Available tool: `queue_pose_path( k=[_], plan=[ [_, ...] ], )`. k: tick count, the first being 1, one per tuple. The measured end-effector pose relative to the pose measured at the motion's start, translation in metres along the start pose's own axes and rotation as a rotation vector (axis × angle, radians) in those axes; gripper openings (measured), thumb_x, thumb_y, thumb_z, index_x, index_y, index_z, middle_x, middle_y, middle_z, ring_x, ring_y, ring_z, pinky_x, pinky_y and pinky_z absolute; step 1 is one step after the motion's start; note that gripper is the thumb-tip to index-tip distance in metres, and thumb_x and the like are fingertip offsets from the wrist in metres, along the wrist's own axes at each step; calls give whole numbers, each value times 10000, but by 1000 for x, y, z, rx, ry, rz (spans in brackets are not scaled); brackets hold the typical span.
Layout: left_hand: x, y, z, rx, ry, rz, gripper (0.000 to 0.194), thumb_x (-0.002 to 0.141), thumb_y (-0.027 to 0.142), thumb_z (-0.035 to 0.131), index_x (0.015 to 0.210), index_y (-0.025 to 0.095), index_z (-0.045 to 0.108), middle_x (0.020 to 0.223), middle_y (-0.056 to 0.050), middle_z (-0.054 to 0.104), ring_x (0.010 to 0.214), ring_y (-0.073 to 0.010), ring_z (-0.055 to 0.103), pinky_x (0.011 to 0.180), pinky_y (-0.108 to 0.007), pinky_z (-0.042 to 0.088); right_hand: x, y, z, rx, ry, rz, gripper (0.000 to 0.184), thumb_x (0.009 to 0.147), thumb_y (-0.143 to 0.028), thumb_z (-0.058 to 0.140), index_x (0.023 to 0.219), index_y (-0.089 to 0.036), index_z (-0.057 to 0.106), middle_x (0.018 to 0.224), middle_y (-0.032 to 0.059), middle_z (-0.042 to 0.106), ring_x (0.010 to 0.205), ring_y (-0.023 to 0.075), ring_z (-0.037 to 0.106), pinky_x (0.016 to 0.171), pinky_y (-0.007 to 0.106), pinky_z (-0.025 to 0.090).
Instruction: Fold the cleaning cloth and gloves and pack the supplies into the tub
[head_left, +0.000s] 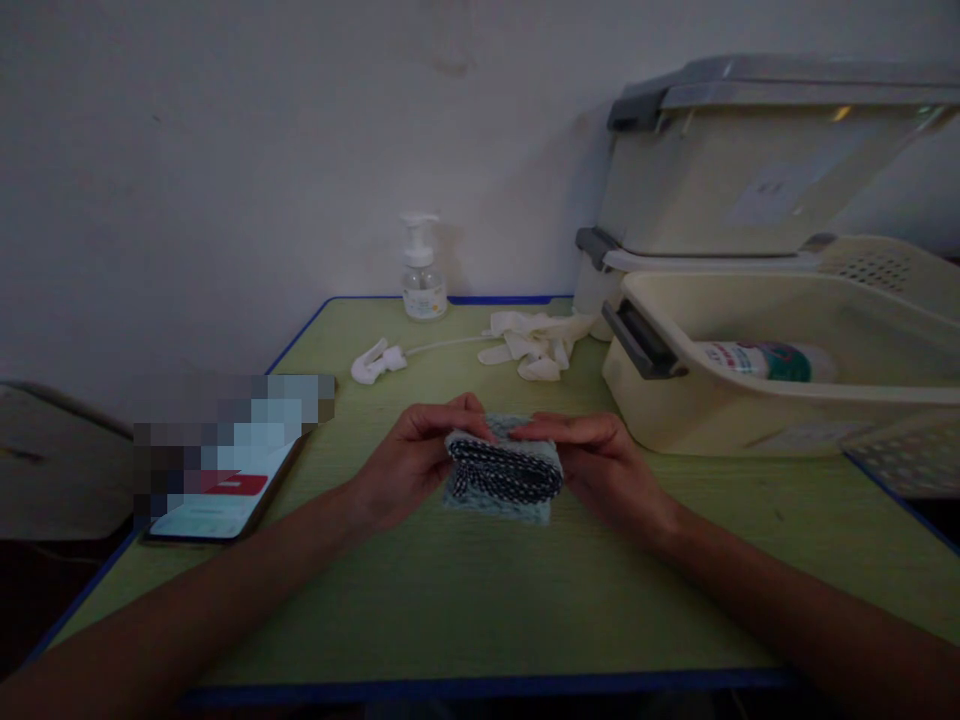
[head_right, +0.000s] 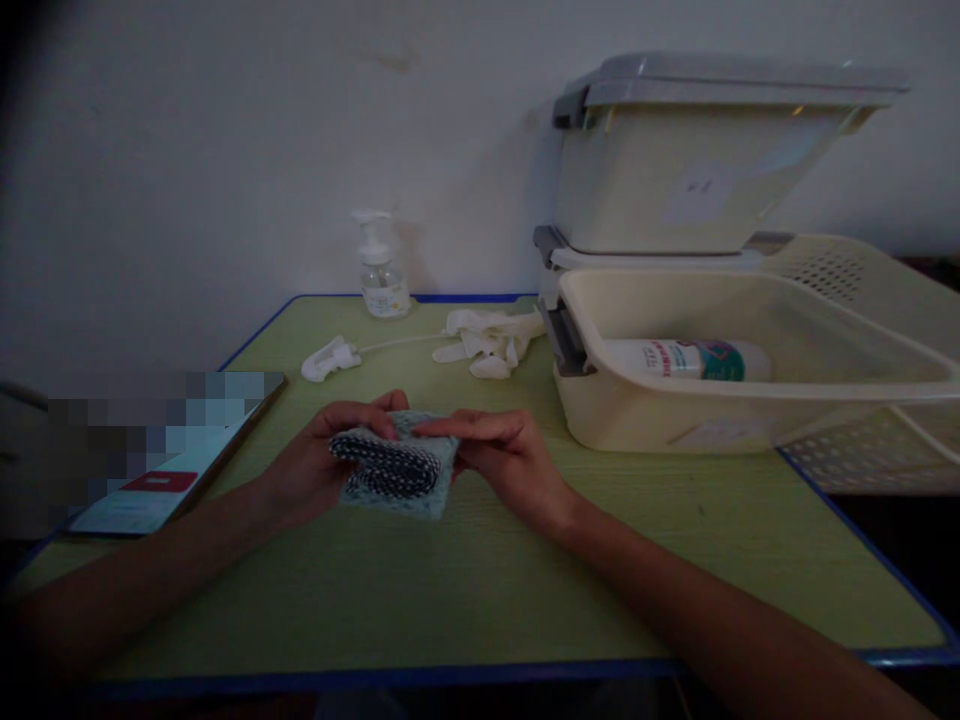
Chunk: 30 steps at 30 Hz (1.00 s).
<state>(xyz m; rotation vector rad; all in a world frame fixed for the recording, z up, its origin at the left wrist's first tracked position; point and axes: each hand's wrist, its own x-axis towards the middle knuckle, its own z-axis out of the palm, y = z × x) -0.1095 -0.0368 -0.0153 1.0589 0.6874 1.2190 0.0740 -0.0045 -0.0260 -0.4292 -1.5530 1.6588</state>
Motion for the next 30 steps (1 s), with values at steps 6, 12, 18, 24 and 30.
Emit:
queue_pose_path(
  k=[6, 12, 18, 24, 30],
  plan=[
    [-1, -1, 0, -28, -41, -4, 53, 620, 227, 764, 589, 219, 722, 737, -2, 477, 657, -104, 532, 512, -192, 424, 0, 0, 2, -3, 10, -7, 277, 737, -102, 554, 832, -289, 736, 765, -4, 642, 664, 82, 563, 581, 209, 454],
    [-1, -1, 1, 12, -10, 26, 129, 629, 171, 736, 515, 213, 694, 752, -5, 496, 647, -95, 524, 513, -191, 414, 1, -1, 3, 83, -9, 74, 267, 705, -93, 525, 737, -248, 740, 822, 8, 592, 738, 101, 573, 614, 230, 482],
    [-1, -3, -1, 312, 106, 171, 186, 658, 160, 669, 484, 222, 687, 775, -18, 499, 656, -102, 494, 506, -193, 385, 2, -5, 5, 166, 8, 169, 153, 736, -230, 559, 733, -190, 707, 801, 22, 523, 769, 126, 533, 641, 254, 461],
    [-2, -5, -1, 494, 209, 293, 230, 679, 125, 612, 490, 232, 688, 770, -23, 505, 679, -122, 484, 531, -207, 378, 0, -5, 11, 3, 17, 141, 229, 673, -350, 716, 808, -205, 601, 821, -1, 534, 749, 113, 501, 621, 227, 423],
    [-2, -7, -3, 392, 171, 206, 191, 735, 168, 559, 644, 212, 721, 882, -37, 509, 744, -132, 499, 503, -181, 406, 1, -4, 12, -15, 11, 142, 262, 668, -267, 717, 848, -209, 536, 850, -13, 551, 744, 94, 533, 658, 232, 443]
  ],
)
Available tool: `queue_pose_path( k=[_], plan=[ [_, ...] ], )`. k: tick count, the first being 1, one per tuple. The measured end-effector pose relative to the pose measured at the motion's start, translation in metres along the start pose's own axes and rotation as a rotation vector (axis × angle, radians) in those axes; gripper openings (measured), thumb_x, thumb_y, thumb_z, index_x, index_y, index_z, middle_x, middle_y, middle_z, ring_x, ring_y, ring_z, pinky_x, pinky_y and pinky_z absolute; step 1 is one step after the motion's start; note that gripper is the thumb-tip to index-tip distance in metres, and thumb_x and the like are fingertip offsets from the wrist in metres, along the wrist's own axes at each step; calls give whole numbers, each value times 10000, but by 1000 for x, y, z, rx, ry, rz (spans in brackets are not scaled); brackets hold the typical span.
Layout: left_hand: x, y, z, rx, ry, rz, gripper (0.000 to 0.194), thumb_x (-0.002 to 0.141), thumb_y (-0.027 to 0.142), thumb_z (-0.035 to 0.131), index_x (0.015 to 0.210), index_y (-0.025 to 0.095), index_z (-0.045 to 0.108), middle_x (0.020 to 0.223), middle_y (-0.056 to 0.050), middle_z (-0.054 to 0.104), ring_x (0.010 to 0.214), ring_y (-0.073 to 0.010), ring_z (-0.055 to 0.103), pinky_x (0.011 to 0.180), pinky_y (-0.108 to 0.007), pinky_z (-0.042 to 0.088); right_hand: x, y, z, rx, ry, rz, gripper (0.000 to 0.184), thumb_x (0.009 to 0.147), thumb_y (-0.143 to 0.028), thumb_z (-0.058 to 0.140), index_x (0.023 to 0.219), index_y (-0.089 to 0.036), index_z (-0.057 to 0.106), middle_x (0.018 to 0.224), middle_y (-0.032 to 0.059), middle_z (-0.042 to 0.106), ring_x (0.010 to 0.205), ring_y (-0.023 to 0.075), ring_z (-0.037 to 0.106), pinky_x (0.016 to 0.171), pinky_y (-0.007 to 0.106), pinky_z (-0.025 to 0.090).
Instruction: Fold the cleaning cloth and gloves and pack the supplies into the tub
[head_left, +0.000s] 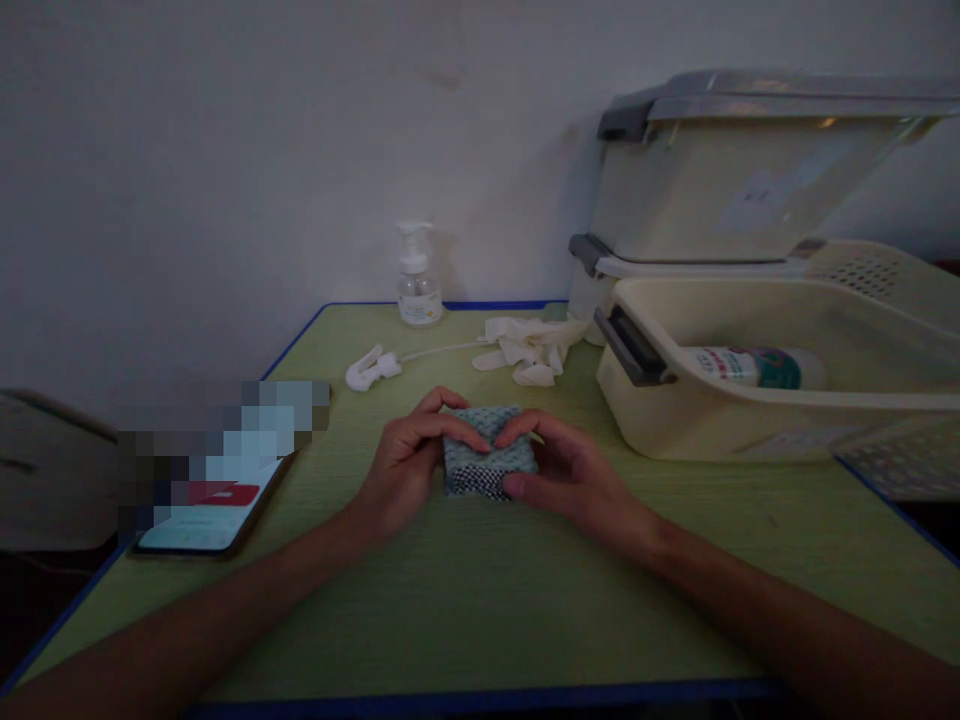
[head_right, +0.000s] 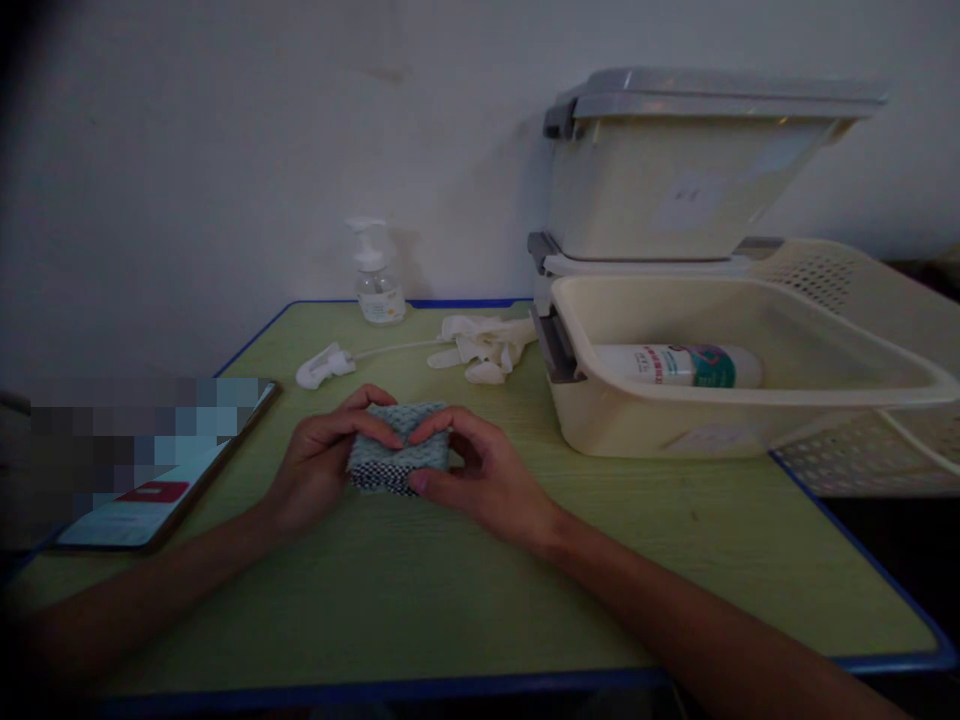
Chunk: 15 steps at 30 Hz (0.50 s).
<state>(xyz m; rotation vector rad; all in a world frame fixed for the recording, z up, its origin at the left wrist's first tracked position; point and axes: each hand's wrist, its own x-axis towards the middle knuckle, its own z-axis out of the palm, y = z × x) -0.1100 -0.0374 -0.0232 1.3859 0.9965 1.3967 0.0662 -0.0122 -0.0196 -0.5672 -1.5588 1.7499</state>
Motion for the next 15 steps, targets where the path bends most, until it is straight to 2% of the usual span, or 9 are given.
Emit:
queue_pose_path(
  k=[2, 5, 8, 12, 15],
  plan=[
    [0, -1, -1, -102, -45, -93, 200, 795, 252, 523, 868, 229, 708, 938, -40, 511, 721, -132, 516, 472, -182, 439, 1, 0, -1, -21, 33, -28, 248, 669, -235, 706, 847, -210, 536, 911, -1, 559, 794, 105, 547, 689, 246, 454],
    [-1, -2, -1, -229, -76, -192, 345, 817, 389, 524, 1134, 256, 552, 941, -38, 521, 684, -141, 545, 448, -215, 496, 1, 1, -3, -73, 90, -70, 242, 660, -182, 693, 848, -215, 544, 957, 11, 546, 857, 123, 548, 712, 257, 469],
    [-1, -3, 1, -244, -102, -218, 430, 763, 385, 614, 1135, 218, 476, 963, -46, 548, 690, -142, 574, 497, -243, 534, 0, 2, -5, -163, 159, -98, 235, 656, -175, 689, 849, -220, 563, 968, 31, 514, 927, 157, 524, 680, 257, 488],
    [1, -3, 5, -167, -140, -253, 419, 726, 291, 668, 1075, 154, 483, 906, -55, 602, 606, -108, 579, 543, -249, 533, -1, 3, -8, -241, 208, -127, 219, 659, -184, 691, 844, -226, 581, 977, 35, 478, 946, 168, 508, 672, 262, 504],
    [4, -3, 5, -142, -120, -242, 434, 705, 241, 682, 1081, 139, 490, 903, -57, 615, 614, -113, 597, 554, -246, 526, 0, 3, -9, -225, 215, -136, 228, 655, -185, 695, 843, -225, 574, 975, 31, 478, 932, 164, 517, 673, 263, 509]
  ],
)
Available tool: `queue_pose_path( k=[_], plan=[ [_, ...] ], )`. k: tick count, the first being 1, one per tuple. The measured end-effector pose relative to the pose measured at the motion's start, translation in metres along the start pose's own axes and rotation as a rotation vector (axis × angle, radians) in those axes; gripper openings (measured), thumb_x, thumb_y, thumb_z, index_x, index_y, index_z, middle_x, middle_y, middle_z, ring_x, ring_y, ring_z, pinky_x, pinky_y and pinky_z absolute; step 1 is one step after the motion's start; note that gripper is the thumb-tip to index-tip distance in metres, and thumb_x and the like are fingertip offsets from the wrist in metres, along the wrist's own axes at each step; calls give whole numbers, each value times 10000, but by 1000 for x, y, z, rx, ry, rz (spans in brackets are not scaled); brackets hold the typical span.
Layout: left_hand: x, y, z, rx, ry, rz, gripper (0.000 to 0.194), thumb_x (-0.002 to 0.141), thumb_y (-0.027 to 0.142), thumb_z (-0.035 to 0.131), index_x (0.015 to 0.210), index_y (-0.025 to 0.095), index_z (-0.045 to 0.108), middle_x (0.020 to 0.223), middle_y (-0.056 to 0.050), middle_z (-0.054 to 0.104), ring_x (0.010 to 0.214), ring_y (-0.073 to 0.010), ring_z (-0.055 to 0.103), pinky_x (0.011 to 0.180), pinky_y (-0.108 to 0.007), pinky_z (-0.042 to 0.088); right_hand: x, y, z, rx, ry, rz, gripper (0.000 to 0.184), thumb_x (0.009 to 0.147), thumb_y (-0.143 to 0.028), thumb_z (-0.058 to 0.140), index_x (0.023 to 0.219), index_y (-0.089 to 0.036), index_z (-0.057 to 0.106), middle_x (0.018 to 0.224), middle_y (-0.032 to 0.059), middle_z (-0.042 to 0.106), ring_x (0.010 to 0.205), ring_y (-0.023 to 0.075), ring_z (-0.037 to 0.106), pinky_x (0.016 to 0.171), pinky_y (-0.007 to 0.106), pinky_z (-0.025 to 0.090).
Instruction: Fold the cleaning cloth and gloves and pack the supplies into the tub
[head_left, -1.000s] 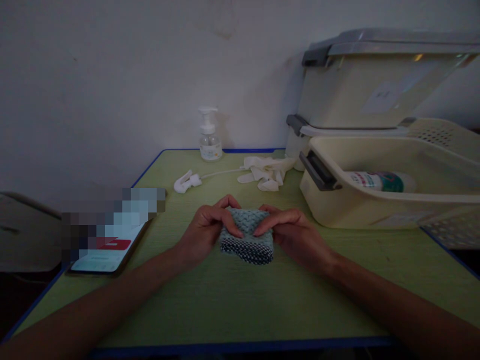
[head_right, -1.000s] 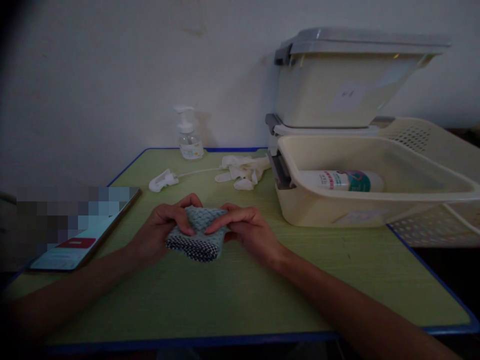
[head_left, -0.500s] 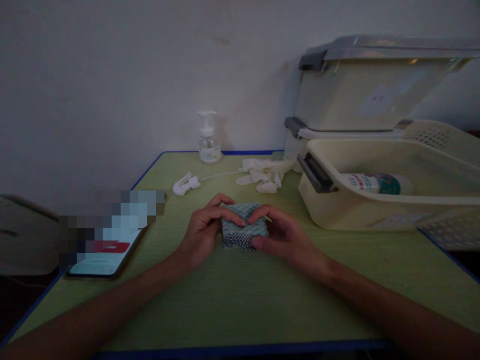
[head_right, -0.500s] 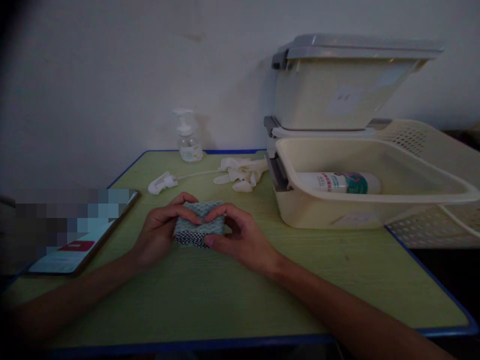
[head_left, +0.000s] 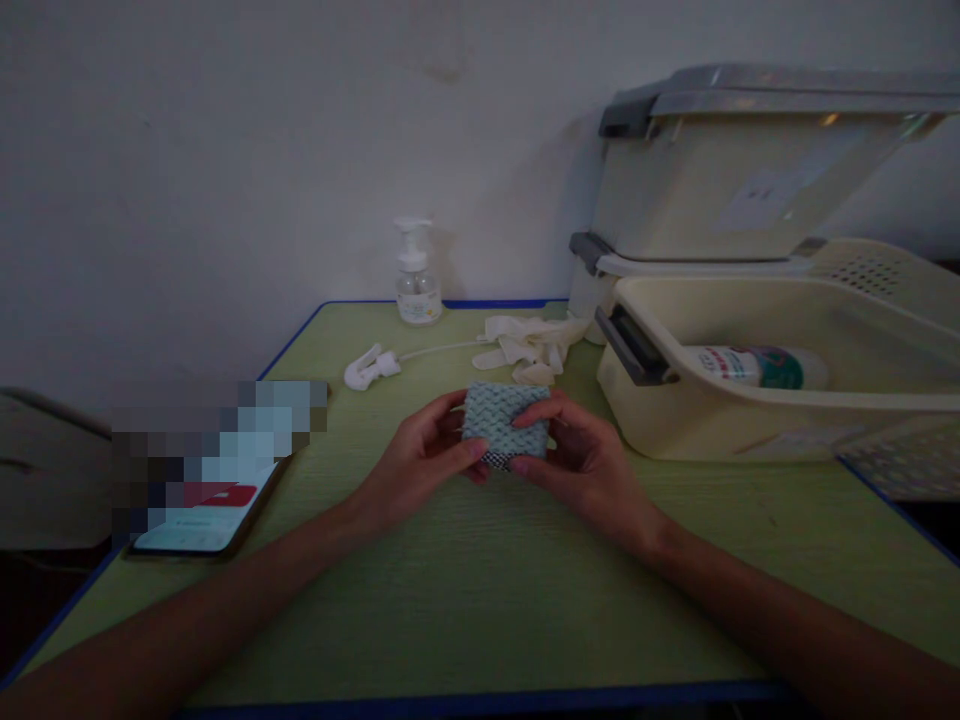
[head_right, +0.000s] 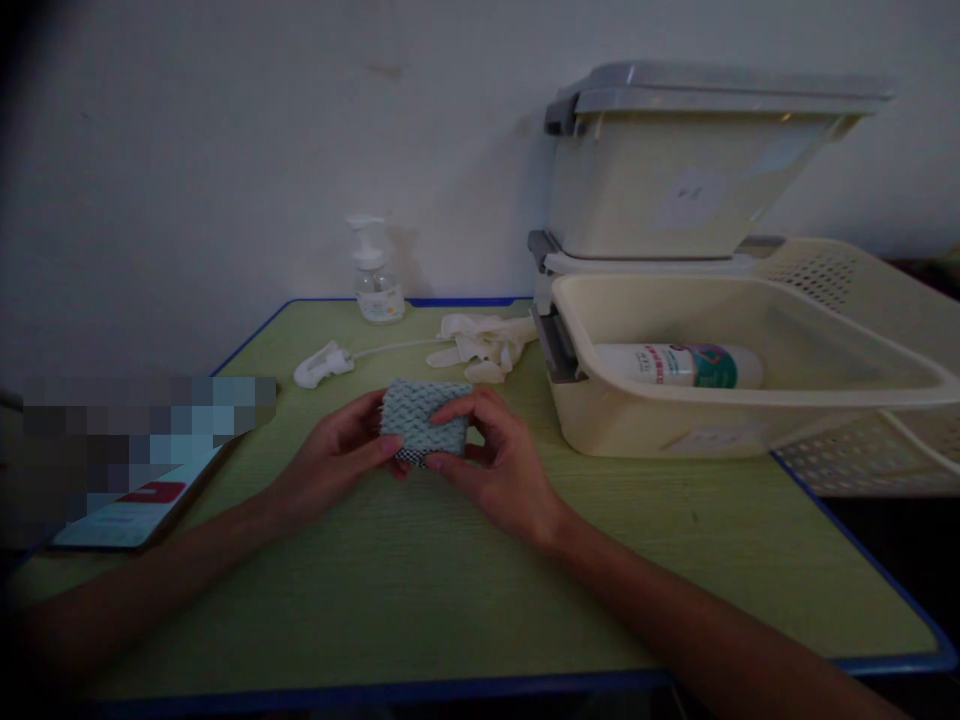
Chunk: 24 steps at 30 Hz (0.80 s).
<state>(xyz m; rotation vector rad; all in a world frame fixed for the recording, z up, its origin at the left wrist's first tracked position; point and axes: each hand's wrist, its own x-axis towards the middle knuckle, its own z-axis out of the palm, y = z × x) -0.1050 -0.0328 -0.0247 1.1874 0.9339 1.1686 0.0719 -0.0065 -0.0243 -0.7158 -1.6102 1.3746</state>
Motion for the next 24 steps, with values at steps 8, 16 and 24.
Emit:
queue_pose_path(
  k=[8, 16, 24],
  plan=[
    [2, 1, -3, -30, 38, 97, 488, 697, 189, 701, 1073, 187, 390, 685, 31, 608, 510, -85, 580, 474, -177, 476, 0, -1, 3, 147, -26, 61, 487, 670, -145, 682, 1046, -287, 408, 1061, 22, 507, 933, 147, 570, 749, 291, 524],
    [0, 2, -5, -112, -36, 62, 533, 733, 226, 682, 1170, 230, 376, 717, 31, 597, 502, -73, 565, 456, -167, 456, 0, 0, 2, 29, -62, 13, 575, 662, -148, 695, 1160, -293, 448, 1297, 62, 419, 1000, 176, 563, 773, 317, 550],
    [1, -3, -5, -173, -73, 10, 472, 742, 323, 675, 1134, 249, 424, 815, 0, 614, 570, -109, 596, 516, -223, 500, -1, 3, -2, -107, 15, -40, 558, 626, -248, 756, 1125, -265, 505, 1186, 73, 512, 906, 182, 588, 720, 335, 550]
  ],
)
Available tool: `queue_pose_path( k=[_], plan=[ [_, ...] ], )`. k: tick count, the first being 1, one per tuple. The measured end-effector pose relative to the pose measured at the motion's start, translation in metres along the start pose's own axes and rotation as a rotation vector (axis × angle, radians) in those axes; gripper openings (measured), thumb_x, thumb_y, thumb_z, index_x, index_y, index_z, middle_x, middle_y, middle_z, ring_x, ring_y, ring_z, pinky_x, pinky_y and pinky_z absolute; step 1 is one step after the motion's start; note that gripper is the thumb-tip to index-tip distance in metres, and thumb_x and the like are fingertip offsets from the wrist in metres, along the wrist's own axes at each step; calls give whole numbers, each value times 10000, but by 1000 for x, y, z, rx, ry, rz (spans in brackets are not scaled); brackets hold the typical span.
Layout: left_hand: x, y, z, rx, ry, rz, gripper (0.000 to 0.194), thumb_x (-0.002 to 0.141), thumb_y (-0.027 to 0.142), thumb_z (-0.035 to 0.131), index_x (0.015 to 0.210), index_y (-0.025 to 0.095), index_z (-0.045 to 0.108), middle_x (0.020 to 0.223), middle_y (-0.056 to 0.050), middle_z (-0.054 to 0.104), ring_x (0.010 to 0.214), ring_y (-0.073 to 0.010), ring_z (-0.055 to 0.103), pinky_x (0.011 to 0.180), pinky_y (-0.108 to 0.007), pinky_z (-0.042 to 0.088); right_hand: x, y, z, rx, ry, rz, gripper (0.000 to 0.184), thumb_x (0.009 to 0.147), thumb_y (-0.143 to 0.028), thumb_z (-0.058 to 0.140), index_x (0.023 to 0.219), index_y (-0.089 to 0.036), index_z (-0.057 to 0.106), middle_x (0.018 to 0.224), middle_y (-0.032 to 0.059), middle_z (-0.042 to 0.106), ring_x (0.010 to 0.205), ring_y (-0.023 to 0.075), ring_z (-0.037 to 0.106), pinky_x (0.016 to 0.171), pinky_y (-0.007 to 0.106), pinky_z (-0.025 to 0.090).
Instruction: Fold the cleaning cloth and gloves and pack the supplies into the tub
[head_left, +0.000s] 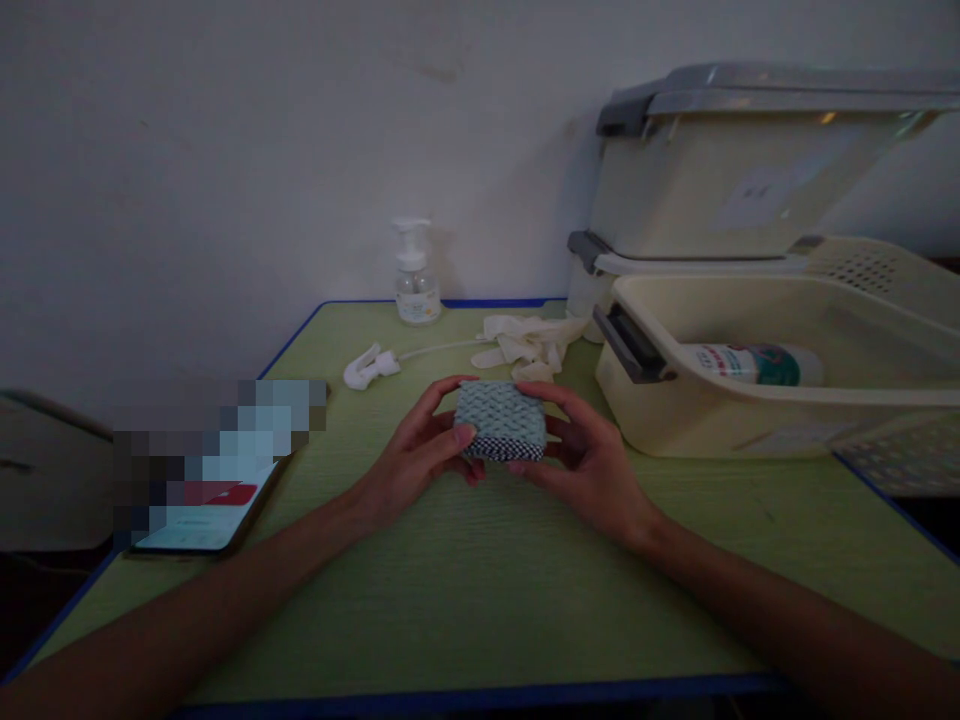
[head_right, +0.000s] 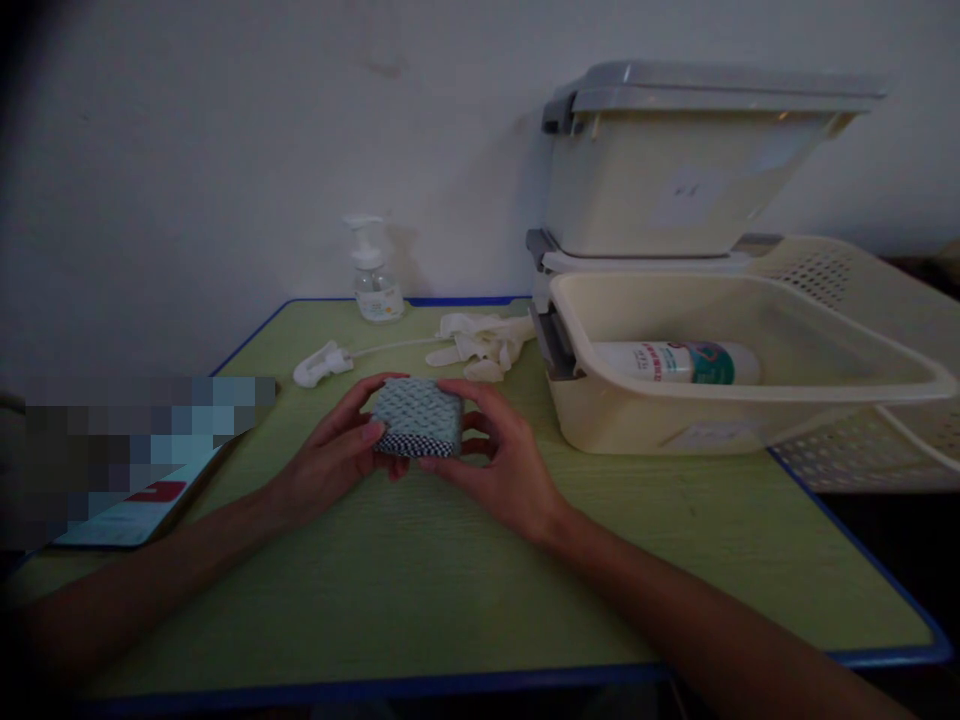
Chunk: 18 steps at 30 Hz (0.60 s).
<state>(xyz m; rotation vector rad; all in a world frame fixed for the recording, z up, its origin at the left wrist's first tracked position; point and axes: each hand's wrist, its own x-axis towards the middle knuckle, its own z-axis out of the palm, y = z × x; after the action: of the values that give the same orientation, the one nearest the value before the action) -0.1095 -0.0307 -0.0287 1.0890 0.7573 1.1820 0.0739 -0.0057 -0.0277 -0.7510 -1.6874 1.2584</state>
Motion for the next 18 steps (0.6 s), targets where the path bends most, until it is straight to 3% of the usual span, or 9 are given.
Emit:
queue_pose_path(
  k=[7, 13, 18],
  plan=[
    [-2, -1, 1, -26, 3, -50, 461, 746, 358, 666, 1119, 240, 423, 863, -23, 614, 618, -138, 618, 538, -255, 525, 2, 0, 0, -57, 30, 3, 510, 619, -287, 759, 1062, -247, 510, 1087, 55, 540, 839, 170, 595, 653, 309, 537],
    [0, 0, 4, -34, 76, -84, 465, 702, 246, 692, 1089, 220, 435, 876, -23, 613, 661, -135, 613, 546, -240, 524, 5, 1, 1, -7, 20, 33, 432, 654, -196, 697, 1030, -240, 488, 1057, 37, 533, 802, 137, 589, 669, 290, 530],
    [3, 1, 3, 14, 136, -65, 481, 685, 207, 686, 1089, 206, 426, 853, -22, 626, 625, -117, 599, 534, -225, 512, 6, 0, 1, 173, -87, 154, 582, 620, -197, 727, 1102, -273, 410, 1153, 50, 482, 896, 154, 587, 749, 318, 529]
  ],
)
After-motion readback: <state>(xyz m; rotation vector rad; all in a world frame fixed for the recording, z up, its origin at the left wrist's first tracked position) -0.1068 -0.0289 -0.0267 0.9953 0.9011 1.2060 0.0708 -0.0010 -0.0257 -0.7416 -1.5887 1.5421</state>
